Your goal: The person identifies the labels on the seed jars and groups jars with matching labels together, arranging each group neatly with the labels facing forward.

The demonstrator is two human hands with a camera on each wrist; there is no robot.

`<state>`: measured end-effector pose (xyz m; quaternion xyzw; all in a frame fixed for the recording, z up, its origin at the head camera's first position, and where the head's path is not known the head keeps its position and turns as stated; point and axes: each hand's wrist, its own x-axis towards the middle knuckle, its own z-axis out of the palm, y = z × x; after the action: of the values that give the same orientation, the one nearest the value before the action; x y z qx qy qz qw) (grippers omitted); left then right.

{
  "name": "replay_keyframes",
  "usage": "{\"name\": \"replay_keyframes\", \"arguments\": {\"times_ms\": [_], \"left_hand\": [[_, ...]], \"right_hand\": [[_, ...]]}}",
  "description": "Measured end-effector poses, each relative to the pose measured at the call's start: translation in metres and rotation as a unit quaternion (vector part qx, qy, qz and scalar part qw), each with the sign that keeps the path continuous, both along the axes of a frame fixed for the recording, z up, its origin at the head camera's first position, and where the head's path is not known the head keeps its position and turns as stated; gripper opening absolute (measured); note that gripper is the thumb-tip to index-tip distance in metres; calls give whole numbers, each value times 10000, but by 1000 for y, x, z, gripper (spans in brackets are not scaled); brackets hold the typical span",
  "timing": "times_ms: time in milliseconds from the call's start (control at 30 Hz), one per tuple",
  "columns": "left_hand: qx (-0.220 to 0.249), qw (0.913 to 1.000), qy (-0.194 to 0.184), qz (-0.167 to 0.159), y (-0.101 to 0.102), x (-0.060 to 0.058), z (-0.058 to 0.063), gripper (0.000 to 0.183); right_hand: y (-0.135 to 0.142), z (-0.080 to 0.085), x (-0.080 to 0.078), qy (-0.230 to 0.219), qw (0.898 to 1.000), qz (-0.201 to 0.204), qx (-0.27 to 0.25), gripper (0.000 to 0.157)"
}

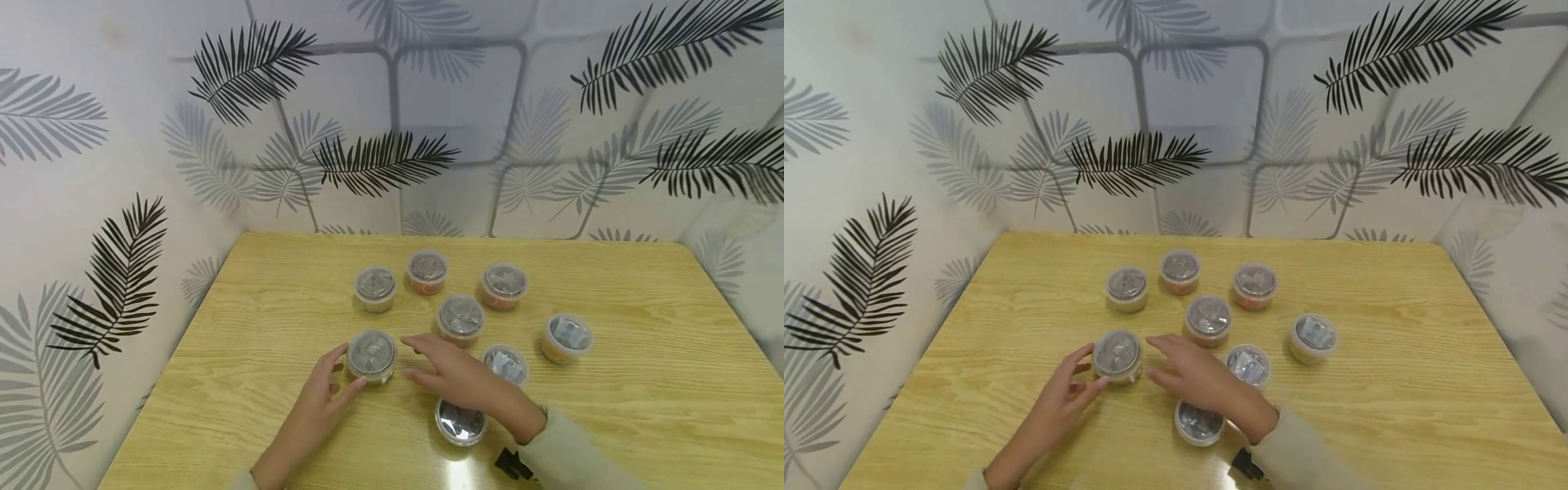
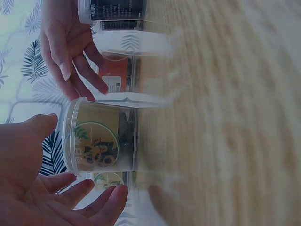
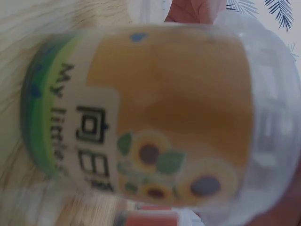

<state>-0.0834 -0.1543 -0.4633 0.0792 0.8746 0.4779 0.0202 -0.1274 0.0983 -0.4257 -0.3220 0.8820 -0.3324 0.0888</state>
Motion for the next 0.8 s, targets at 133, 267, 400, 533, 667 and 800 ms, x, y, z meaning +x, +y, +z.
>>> {"name": "replay_keyframes", "arguments": {"times_ms": [133, 267, 400, 533, 667, 800], "left_hand": [[123, 9999, -20, -26, 2, -1, -1, 72], [260, 9996, 53, -139, 4, -1, -2, 74], [454, 9987, 45, -232, 7, -3, -3, 76], [605, 9980, -66, -176, 9, -4, -4, 78], [734, 9971, -124, -126, 12, -4, 0, 79], [840, 9962, -208, -51, 19, 0, 16, 77]], "right_hand": [[-7, -2, -3, -240, 9997, 27, -31, 57], [-13, -7, -5, -536, 9985, 94, -87, 63], [-15, -11, -6, -622, 9980, 73, -117, 67], [-16, -15, -6, -544, 9983, 66, -180, 68], [-17, -15, -5, -481, 9986, 88, -224, 66], [-17, -13, -4, -425, 9988, 51, -244, 65]]}}
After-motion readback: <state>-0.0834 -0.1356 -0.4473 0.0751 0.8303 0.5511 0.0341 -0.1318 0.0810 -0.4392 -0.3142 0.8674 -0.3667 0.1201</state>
